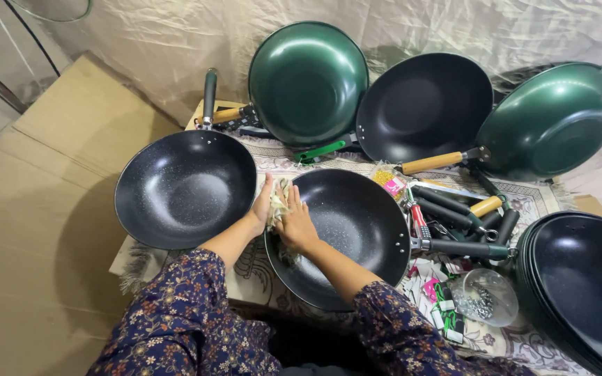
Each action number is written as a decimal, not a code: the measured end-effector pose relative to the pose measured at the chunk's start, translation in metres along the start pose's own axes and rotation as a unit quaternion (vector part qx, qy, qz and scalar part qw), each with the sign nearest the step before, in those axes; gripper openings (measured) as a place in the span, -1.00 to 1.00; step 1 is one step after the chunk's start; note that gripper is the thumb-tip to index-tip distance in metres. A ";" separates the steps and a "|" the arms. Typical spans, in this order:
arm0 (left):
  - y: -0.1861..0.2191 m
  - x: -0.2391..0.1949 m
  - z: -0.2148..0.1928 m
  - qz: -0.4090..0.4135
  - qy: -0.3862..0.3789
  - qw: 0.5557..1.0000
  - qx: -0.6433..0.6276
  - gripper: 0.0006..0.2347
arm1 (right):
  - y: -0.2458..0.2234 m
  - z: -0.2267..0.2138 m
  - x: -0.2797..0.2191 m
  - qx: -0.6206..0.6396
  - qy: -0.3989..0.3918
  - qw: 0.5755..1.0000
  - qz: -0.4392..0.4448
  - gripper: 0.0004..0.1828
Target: The person unpacks a small bag of hardware, wipes down a black wok with a cloth, and then proceeds to attach a handle to the wok using a small tool.
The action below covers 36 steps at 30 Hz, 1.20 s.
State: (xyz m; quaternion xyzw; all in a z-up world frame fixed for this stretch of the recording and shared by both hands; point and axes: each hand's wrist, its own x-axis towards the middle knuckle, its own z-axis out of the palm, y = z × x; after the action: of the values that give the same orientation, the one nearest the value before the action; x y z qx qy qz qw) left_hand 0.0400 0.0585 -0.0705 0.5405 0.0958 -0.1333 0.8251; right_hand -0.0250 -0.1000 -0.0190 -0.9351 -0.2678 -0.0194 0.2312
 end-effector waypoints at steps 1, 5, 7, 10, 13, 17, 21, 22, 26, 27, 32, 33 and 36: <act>0.004 -0.009 0.010 0.001 0.001 1.000 0.000 -0.19 | 0.005 0.008 -0.001 0.000 -0.001 1.000 -0.001 -0.06; 0.005 -0.020 0.029 -0.005 -0.011 0.999 -0.039 -0.26 | -0.008 -0.005 -0.022 0.099 -0.065 0.993 -0.010 -0.09; 0.003 -0.015 0.026 -0.003 -0.006 0.999 -0.049 -0.29 | -0.015 -0.015 -0.042 0.168 -0.112 0.979 0.001 -0.09; 0.005 -0.015 0.026 -0.033 0.041 0.999 -0.006 -0.46 | -0.001 -0.012 -0.076 0.136 -0.167 0.974 -0.069 -0.42; -0.003 -0.012 0.031 0.028 0.096 0.931 0.351 -0.59 | 0.010 -0.033 -0.111 0.208 -0.204 0.942 -0.166 -0.51; 0.008 -0.025 0.037 0.043 0.125 0.837 0.532 -0.50 | 0.039 -0.066 -0.144 0.045 -0.345 0.925 -0.153 -0.47; 0.025 -0.039 0.044 0.051 0.095 0.786 0.609 -0.51 | 0.087 -0.070 -0.152 -0.248 -0.359 0.897 -0.065 -0.15; 0.024 -0.039 0.043 0.052 0.096 0.786 0.608 -0.51 | 0.101 -0.069 -0.149 -0.250 -0.359 0.897 -0.065 -0.15; 0.021 -0.038 0.040 0.066 0.084 0.762 0.639 -0.52 | 0.149 -0.063 -0.123 -0.330 -0.241 0.913 -0.011 0.13; 0.022 -0.037 0.038 0.070 0.084 0.756 0.646 -0.53 | 0.158 -0.061 -0.111 -0.340 -0.230 0.912 0.002 0.18; 0.038 -0.056 0.052 0.047 0.073 0.764 0.640 -0.53 | 0.136 -0.049 -0.064 -0.284 -0.186 0.940 0.026 0.16; 0.039 -0.055 0.053 0.045 0.071 0.764 0.640 -0.53 | 0.135 -0.040 -0.053 -0.256 -0.182 0.949 0.036 0.16; 0.035 -0.049 0.049 0.040 0.075 0.761 0.643 -0.54 | 0.097 -0.033 -0.039 -0.221 -0.182 0.958 0.003 0.11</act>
State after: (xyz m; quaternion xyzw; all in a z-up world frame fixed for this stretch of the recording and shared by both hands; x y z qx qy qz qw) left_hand 0.0057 0.0327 -0.0062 0.9560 0.0279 -0.0894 0.2780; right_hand -0.0059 -0.2061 -0.0362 -0.9514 -0.2913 0.0938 -0.0336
